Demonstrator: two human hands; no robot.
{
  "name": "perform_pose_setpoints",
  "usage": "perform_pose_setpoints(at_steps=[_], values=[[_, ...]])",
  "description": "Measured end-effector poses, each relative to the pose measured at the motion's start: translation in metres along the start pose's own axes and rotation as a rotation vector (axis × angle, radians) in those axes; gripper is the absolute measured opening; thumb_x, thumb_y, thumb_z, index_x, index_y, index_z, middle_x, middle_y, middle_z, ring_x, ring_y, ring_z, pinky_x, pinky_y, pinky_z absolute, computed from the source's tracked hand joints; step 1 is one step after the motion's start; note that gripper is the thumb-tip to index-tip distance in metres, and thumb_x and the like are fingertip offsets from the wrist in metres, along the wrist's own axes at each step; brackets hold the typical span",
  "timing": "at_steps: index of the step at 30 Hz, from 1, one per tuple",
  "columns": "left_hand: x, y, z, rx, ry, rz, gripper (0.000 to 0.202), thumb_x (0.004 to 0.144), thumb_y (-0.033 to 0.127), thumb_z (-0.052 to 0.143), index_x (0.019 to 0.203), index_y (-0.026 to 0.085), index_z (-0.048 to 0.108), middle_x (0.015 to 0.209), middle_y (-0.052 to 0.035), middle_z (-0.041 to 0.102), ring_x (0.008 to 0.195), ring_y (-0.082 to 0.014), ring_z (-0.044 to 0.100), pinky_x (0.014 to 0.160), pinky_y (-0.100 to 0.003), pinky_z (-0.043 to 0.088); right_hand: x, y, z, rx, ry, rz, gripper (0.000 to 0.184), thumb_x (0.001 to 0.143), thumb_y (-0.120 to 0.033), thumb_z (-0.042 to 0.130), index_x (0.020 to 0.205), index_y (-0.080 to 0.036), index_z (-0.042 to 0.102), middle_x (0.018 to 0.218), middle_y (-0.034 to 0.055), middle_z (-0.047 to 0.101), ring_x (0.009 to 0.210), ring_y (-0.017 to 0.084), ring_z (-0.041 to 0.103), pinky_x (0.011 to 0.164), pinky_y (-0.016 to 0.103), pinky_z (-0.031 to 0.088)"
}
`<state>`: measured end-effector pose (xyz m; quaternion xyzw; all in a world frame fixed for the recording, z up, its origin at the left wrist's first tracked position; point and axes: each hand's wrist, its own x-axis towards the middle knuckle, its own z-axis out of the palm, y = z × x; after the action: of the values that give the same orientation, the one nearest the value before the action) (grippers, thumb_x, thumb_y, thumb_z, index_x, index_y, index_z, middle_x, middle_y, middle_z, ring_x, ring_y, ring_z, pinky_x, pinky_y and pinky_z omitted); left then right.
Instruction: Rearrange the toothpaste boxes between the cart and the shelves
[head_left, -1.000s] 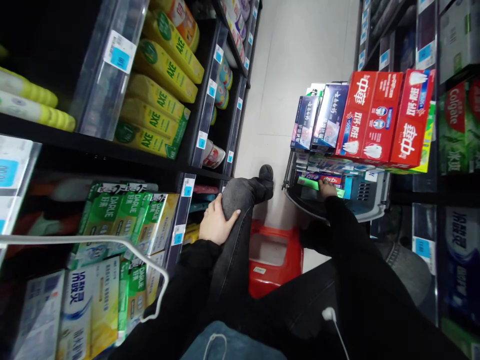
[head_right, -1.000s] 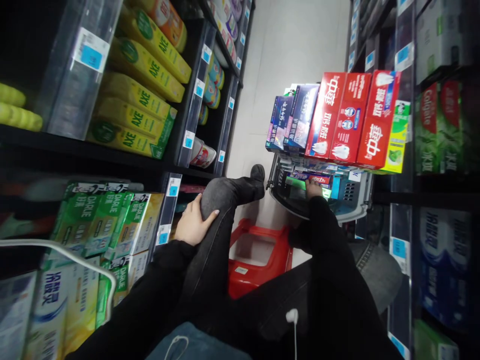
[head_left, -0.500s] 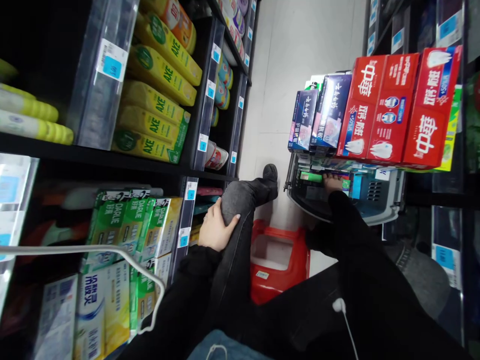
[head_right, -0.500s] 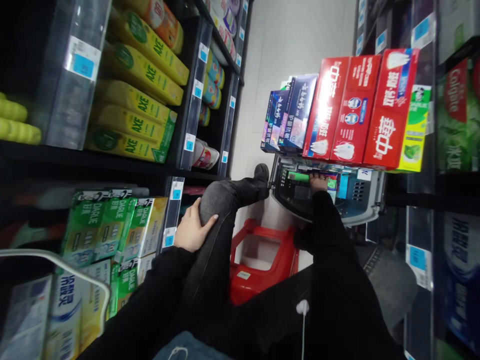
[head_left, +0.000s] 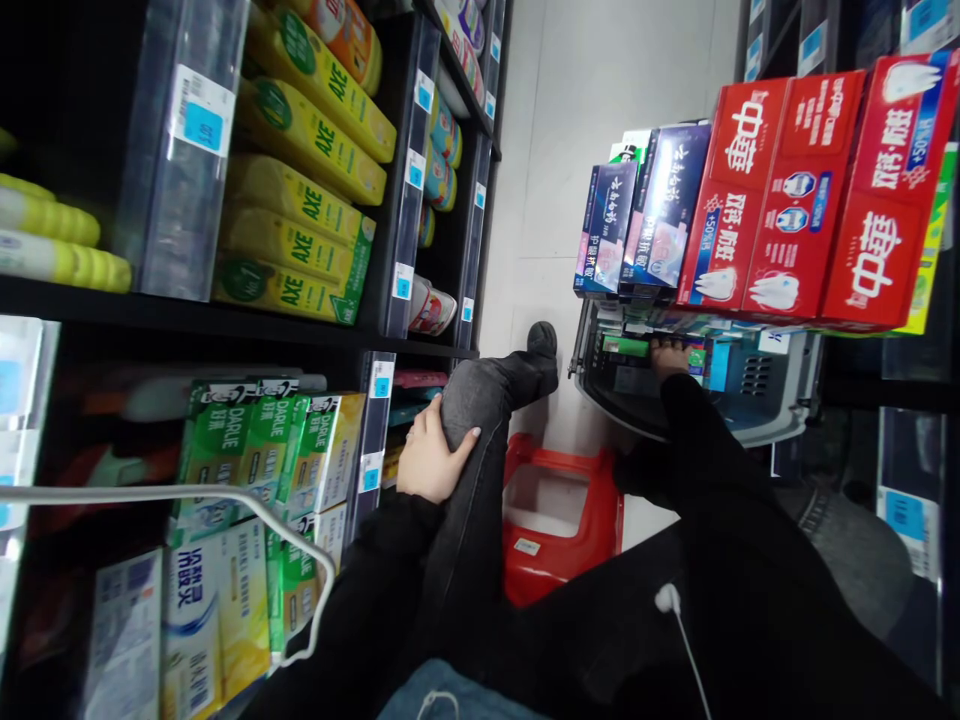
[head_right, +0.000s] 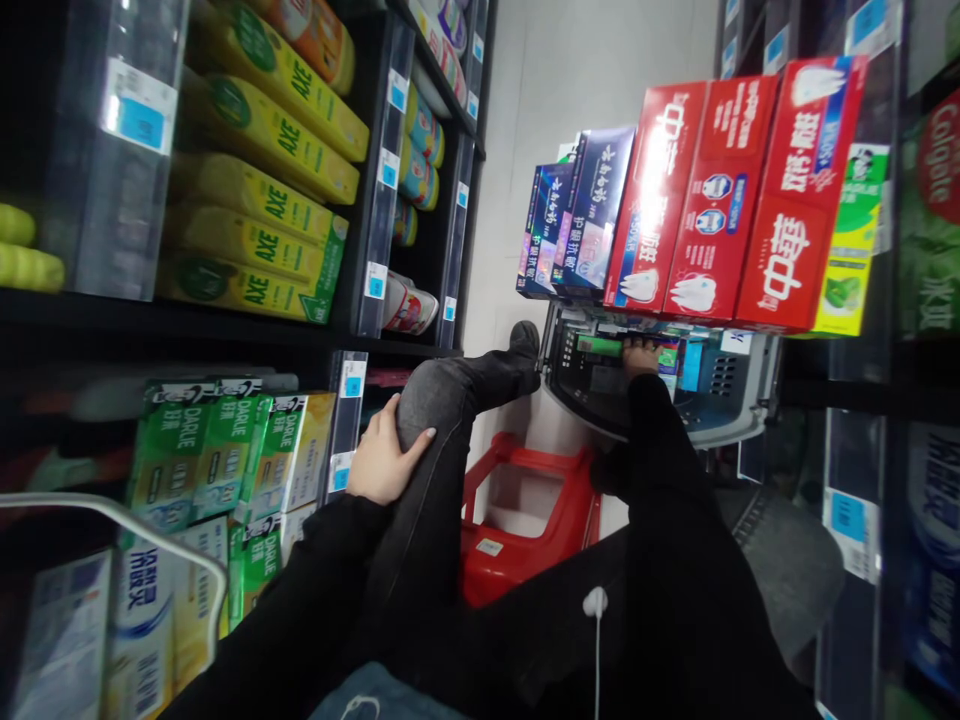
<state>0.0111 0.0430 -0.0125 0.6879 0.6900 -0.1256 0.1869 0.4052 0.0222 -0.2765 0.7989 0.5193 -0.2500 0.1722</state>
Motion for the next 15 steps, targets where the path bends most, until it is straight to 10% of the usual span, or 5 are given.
perform_pose_setpoints(at_steps=[15], values=[[0.0, 0.0, 0.003, -0.002, 0.042, 0.031, 0.079, 0.085, 0.054, 0.053, 0.148, 0.011, 0.033, 0.143, -0.0205, 0.046, 0.128, -0.0358, 0.05, 0.104, -0.051, 0.046, -0.017, 0.018, -0.022, 0.072, 0.014, 0.265, 0.049, 0.096, -0.012, 0.021, 0.138, -0.007, 0.045, 0.145, 0.0256, 0.041, 0.133, 0.032, 0.037, 0.107, 0.059, 0.03]])
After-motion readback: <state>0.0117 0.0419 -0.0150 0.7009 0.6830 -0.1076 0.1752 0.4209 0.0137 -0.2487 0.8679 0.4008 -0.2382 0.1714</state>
